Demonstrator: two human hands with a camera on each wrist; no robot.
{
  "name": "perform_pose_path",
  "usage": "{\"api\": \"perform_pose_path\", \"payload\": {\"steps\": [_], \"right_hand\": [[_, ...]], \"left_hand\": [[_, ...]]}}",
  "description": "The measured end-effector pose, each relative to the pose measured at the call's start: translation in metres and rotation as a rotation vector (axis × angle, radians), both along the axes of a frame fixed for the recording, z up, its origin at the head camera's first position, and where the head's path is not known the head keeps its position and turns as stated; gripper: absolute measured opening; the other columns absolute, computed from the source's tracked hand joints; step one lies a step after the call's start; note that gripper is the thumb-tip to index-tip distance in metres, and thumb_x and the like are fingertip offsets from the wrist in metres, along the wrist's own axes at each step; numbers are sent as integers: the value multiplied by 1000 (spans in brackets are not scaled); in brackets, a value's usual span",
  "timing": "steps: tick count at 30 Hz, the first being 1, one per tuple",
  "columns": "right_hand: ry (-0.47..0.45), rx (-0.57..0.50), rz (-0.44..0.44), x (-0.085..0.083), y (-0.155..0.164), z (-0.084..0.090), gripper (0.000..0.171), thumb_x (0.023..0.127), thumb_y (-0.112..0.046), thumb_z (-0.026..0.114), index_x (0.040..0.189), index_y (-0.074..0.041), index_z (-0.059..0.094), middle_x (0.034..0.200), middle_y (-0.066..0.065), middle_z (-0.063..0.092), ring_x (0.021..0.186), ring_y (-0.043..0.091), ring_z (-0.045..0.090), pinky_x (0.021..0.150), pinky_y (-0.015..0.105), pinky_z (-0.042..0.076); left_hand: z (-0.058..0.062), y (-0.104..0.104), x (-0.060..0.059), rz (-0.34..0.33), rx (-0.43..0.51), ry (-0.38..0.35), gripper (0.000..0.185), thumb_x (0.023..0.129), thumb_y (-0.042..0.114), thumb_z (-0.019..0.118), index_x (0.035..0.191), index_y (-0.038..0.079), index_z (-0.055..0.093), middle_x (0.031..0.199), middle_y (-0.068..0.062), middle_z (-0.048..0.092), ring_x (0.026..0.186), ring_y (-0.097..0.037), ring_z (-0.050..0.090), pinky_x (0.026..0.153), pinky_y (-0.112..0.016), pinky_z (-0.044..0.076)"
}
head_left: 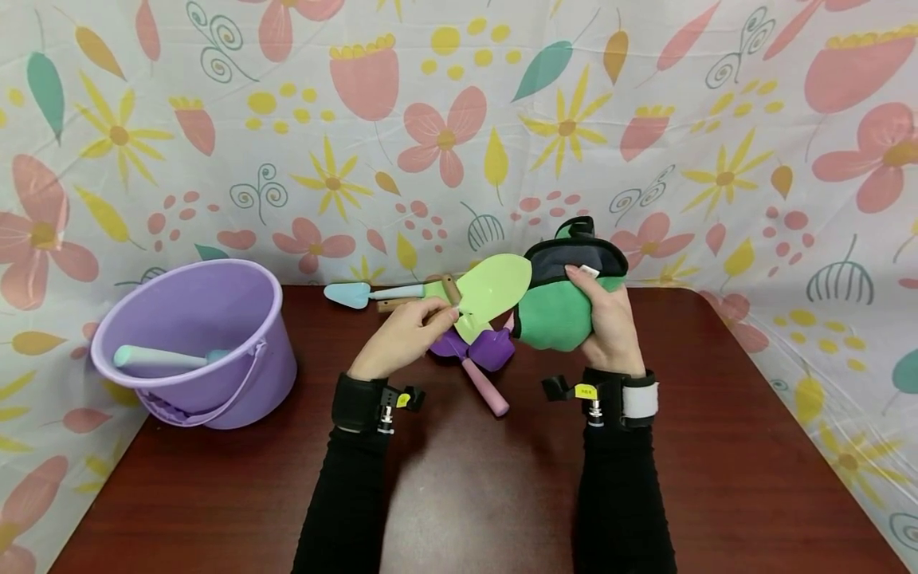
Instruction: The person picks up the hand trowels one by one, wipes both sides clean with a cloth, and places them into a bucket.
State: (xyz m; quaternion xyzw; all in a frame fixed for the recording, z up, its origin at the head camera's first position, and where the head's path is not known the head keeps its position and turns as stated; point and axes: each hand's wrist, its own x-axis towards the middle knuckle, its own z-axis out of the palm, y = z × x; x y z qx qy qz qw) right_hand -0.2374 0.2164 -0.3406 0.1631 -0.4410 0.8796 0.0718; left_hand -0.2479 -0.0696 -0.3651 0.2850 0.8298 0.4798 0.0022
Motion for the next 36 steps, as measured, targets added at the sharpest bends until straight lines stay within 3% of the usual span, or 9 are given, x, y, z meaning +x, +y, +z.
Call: {"api": "perform_pose_path", "payload": {"steps": [5, 10, 18, 26, 29, 36], "right_hand": [[-3, -25, 0, 2, 4, 1, 31, 99, 2, 52, 130, 0, 48, 122, 10, 54, 110, 22, 56, 105, 39, 37], [-20, 3, 0, -1, 6, 1, 36, 99, 3, 52, 134, 1, 45, 127, 11, 53, 114, 22, 56, 107, 39, 34], [-40, 135, 54, -6, 0, -3, 42, 99, 0, 54, 140, -3, 45, 128, 10, 55, 108, 22, 60, 95, 35, 47], [-71, 202, 76, -8, -15, -6, 38, 98, -3, 58, 135, -1, 49, 123, 11, 58, 102, 21, 63, 88, 33, 51], [-62, 216, 98, -8, -19, -8, 32, 99, -5, 57, 130, 0, 51, 118, 10, 60, 98, 19, 65, 86, 33, 52], [59, 221, 175, -7, -27, -13, 17, 105, -14, 45, 116, -11, 58, 114, 3, 57, 99, 12, 60, 89, 31, 49]], "left_hand": [[0, -1, 0, 17, 43, 22, 38, 102, 44, 49, 78, 15, 51, 66, 1, 32, 56, -15, 28, 57, -30, 27], [2, -2, 1, 38, 120, 35, 29, 101, 43, 52, 87, 19, 61, 68, -2, 42, 57, -18, 35, 57, -30, 31], [6, 0, 3, 18, 158, 49, 29, 101, 41, 52, 86, 19, 60, 70, -4, 48, 58, -20, 40, 57, -30, 34], [7, 5, 5, 5, 165, 0, 22, 102, 31, 53, 92, 15, 63, 69, -3, 45, 58, -18, 39, 57, -29, 33], [6, 6, 5, -15, 166, 8, 25, 101, 37, 54, 91, 17, 64, 69, -1, 43, 59, -16, 38, 58, -29, 33], [8, 12, 7, -63, 119, 36, 34, 99, 46, 55, 80, 18, 59, 66, 2, 32, 58, -15, 31, 59, -29, 29]]}}
